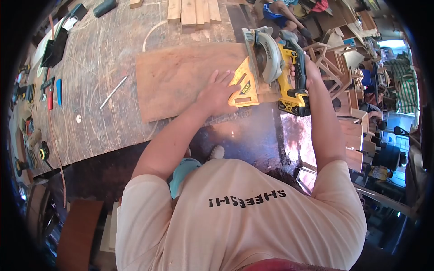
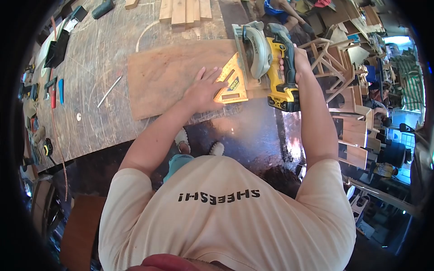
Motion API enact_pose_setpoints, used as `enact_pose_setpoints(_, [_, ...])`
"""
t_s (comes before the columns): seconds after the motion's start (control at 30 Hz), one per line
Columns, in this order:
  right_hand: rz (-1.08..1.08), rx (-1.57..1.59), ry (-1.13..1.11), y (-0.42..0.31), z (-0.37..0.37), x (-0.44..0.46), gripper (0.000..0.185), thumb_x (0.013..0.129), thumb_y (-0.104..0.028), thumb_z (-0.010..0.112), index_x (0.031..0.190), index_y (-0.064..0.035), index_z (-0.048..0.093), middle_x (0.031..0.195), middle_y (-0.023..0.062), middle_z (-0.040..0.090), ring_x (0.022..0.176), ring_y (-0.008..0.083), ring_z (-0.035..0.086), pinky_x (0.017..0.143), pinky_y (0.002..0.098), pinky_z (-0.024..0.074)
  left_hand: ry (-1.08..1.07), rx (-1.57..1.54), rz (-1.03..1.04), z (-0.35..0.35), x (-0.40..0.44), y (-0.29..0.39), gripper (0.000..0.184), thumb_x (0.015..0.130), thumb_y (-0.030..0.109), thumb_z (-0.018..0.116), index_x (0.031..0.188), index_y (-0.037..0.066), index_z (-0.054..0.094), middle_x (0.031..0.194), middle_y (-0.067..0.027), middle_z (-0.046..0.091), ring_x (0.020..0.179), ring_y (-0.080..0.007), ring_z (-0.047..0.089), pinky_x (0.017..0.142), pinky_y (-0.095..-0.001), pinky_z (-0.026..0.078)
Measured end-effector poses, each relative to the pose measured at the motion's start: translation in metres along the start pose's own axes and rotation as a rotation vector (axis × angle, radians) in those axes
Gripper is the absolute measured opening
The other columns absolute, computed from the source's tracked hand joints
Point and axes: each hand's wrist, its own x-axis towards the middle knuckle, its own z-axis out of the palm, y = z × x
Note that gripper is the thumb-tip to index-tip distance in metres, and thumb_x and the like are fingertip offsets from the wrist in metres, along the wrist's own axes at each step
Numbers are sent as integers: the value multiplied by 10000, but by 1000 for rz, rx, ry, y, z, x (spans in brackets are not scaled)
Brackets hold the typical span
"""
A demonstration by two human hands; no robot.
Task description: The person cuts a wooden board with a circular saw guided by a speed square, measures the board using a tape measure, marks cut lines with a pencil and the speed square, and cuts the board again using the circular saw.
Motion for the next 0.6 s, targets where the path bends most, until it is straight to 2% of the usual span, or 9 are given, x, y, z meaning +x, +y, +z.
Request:
enact_pose_setpoints(0.27, [-28, -35, 22, -11, 3, 15, 584, 1053, -475, 290, 885, -30, 628, 621, 37, 582, 485, 147, 532, 479, 290, 480, -17, 4, 1, -2, 1, 2, 720, 691, 407, 770, 1335, 157, 569, 1547, -191, 323, 1476, -278, 231, 1225, -471, 88])
enact_pose_setpoints(0.43, [-33, 25, -80, -15, -6, 39, 578, 1057, -472, 291, 926, -17, 622, 647, 46, 593, 506, 152, 538, 486, 293, 495, -1, 11, 18, 2, -1, 5, 710, 688, 406, 772, 1327, 163, 576, 1540, -199, 332, 1472, -293, 243, 1219, -486, 96])
enact_pose_setpoints(0.53, [-122, 59, -86, -24, -1, 59, 611, 1054, -506, 245, 939, -40, 623, 662, 47, 605, 516, 155, 546, 512, 304, 508, 32, 30, 0, 2, 7, 2, 711, 685, 404, 773, 1327, 170, 578, 1535, -204, 339, 1470, -302, 248, 1215, -498, 99])
enact_pose_setpoints(0.6, [-4, -14, -175, -38, -4, 87, 611, 1059, -494, 214, 960, -48, 620, 706, 62, 627, 538, 161, 561, 529, 330, 514, 69, 58, -45, 5, 13, -1, 709, 683, 405, 775, 1327, 180, 580, 1530, -206, 347, 1471, -304, 245, 1213, -499, 102])
